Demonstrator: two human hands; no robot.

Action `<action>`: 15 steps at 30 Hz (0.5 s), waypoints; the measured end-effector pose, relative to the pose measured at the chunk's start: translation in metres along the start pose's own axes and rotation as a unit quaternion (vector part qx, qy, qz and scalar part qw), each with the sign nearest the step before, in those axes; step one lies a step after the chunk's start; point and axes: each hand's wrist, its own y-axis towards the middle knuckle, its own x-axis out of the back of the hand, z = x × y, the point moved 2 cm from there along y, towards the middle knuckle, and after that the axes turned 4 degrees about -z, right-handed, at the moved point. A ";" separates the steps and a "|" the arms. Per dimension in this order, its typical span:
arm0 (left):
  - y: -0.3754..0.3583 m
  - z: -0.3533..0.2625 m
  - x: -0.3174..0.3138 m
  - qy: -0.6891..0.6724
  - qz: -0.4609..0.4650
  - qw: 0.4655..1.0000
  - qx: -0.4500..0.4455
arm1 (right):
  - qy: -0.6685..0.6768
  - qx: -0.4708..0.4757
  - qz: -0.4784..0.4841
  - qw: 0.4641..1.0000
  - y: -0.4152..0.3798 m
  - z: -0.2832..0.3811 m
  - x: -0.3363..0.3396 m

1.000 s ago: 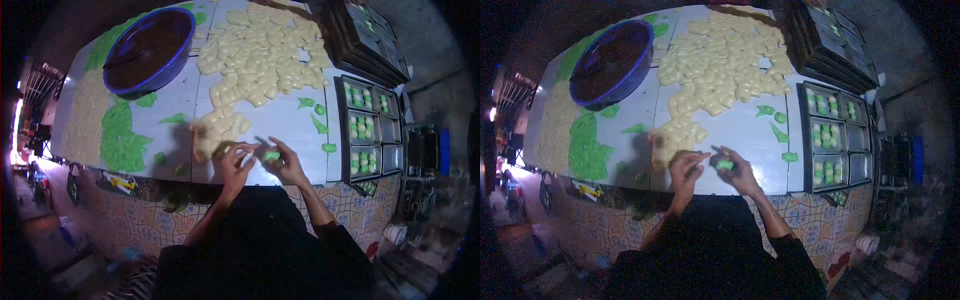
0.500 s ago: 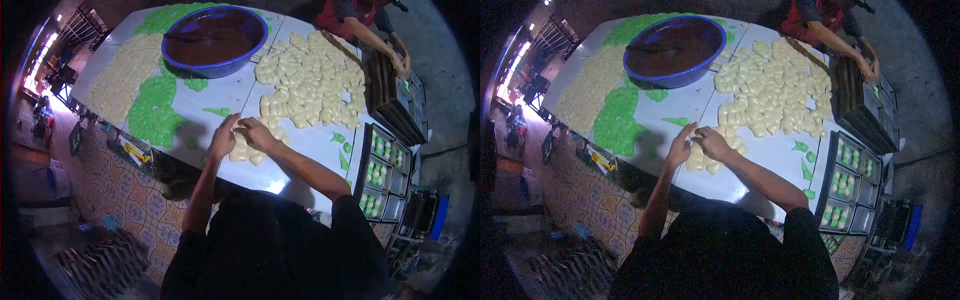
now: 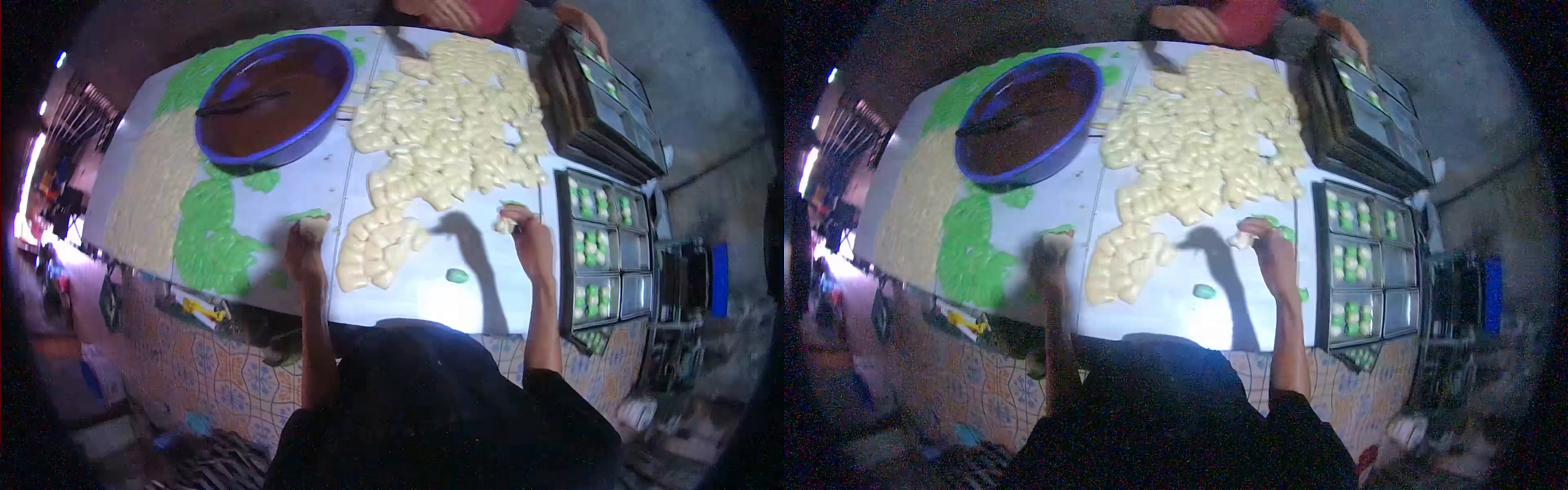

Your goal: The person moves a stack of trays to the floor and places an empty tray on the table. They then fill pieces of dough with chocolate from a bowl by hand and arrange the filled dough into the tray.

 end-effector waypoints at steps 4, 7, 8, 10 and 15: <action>-0.053 -0.036 -0.117 0.340 0.087 0.933 -0.081 | -0.289 -0.043 0.048 0.955 -0.042 -0.061 -0.017; -0.067 -0.011 -0.144 0.283 0.160 0.945 -0.031 | 0.032 -0.095 -0.036 0.994 -0.049 0.006 -0.095; -0.070 -0.011 -0.153 0.247 0.150 0.957 -0.022 | 0.040 -0.047 -0.024 0.998 -0.043 0.016 -0.112; -0.078 -0.016 -0.172 0.088 0.051 0.995 0.019 | 0.005 0.014 -0.022 1.000 -0.037 0.020 -0.127; -0.069 -0.018 -0.142 0.242 0.055 0.969 0.010 | 0.009 0.008 0.028 1.000 -0.020 0.036 -0.133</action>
